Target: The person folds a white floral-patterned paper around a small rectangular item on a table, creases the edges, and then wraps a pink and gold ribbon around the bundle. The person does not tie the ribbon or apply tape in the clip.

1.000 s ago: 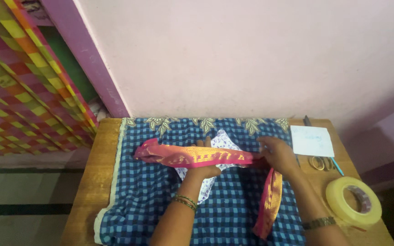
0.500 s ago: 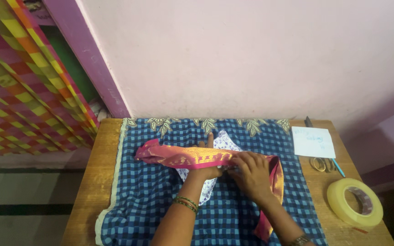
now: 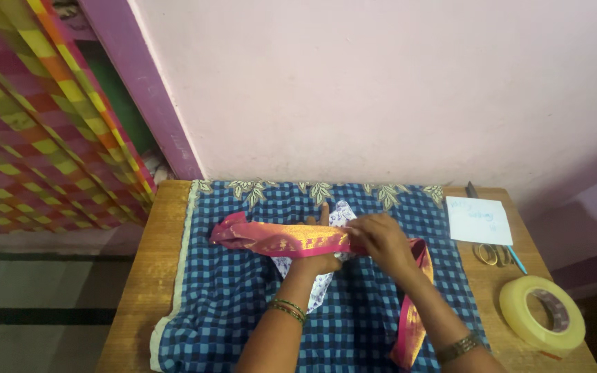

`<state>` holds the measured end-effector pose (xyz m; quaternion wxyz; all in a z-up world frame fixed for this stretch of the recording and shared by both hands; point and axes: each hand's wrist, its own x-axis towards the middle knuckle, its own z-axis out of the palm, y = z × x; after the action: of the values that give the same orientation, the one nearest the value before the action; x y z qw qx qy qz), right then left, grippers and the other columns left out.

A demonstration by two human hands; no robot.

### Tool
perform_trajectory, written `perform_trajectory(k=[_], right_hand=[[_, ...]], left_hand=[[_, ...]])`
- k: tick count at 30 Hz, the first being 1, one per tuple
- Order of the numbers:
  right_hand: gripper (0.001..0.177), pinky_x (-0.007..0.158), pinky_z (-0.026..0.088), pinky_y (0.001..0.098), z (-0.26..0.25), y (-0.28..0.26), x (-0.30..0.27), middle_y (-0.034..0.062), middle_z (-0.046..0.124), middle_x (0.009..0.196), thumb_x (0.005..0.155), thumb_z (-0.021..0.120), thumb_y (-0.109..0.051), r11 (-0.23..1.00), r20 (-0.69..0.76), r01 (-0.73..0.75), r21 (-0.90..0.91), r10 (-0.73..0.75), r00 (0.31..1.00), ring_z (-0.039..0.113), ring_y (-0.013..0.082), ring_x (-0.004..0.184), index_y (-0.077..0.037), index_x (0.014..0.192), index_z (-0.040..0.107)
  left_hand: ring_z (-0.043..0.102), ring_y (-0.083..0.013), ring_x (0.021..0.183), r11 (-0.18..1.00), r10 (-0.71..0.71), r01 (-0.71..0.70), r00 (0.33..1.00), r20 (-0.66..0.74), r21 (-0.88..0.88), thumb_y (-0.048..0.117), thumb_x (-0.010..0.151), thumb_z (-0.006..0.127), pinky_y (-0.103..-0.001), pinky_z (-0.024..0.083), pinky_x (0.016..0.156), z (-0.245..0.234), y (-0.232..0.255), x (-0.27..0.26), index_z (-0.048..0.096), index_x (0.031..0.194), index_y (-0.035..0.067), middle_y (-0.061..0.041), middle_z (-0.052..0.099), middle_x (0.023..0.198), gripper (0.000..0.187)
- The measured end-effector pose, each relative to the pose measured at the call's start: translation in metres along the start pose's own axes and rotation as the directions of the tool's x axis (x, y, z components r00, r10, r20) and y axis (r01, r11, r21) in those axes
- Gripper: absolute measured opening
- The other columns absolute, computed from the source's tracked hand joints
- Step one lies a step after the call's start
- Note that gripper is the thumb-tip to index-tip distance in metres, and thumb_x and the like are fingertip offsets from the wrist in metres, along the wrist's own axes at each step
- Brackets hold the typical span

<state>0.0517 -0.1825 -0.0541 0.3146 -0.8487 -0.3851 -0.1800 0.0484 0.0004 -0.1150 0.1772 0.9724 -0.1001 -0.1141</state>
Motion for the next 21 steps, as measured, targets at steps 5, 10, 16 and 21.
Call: perform_trajectory(k=[5,10,16,21], right_hand=[[0.022,0.078,0.053,0.0401,0.012,0.009,0.026,0.0058,0.077,0.093,0.080,0.076,-0.021,0.999,0.234,0.046,-0.025,-0.039,0.971,0.069,0.0272,0.084,-0.011,0.099,0.080],[0.018,0.067,0.055,0.0329,-0.003,0.002,0.045,0.0044,0.075,0.086,0.089,0.075,-0.024,0.924,0.379,-0.317,0.212,0.221,0.899,0.068,0.0181,0.074,-0.009,0.097,0.079],[0.021,0.052,0.046,0.0240,-0.088,-0.020,0.096,0.0026,0.065,0.077,0.103,0.061,-0.022,0.419,0.484,-0.692,0.588,0.504,0.716,0.055,0.0100,0.060,-0.003,0.106,0.071],[0.035,0.080,0.061,0.0301,-0.169,-0.055,0.136,0.0048,0.074,0.098,0.097,0.057,-0.010,0.284,0.213,-0.393,0.875,0.504,0.837,0.071,0.0122,0.080,-0.004,0.132,0.058]], left_hand=[[0.031,-0.0511,0.145,1.000,0.005,-0.005,0.999,-0.034,0.001,0.039,0.081,0.076,-0.065,0.025,0.117,-0.001,0.002,-0.006,0.052,0.148,0.029,-0.021,0.003,0.173,0.073],[0.038,-0.0424,0.145,0.992,-0.101,0.099,0.995,-0.027,-0.073,0.042,0.076,0.080,-0.057,0.029,0.119,-0.002,0.004,-0.010,0.044,0.150,0.021,-0.021,0.029,0.160,0.085],[0.051,-0.0394,0.130,0.974,-0.223,0.224,0.974,-0.030,0.017,0.042,0.067,0.089,-0.049,0.037,0.113,-0.032,0.018,-0.025,0.011,0.162,0.011,-0.022,0.048,0.142,0.126],[0.055,-0.0398,0.124,0.974,-0.221,0.222,0.975,-0.025,0.040,0.043,0.066,0.088,-0.047,0.043,0.107,-0.048,0.024,-0.032,0.000,0.166,0.010,-0.022,0.052,0.137,0.137]])
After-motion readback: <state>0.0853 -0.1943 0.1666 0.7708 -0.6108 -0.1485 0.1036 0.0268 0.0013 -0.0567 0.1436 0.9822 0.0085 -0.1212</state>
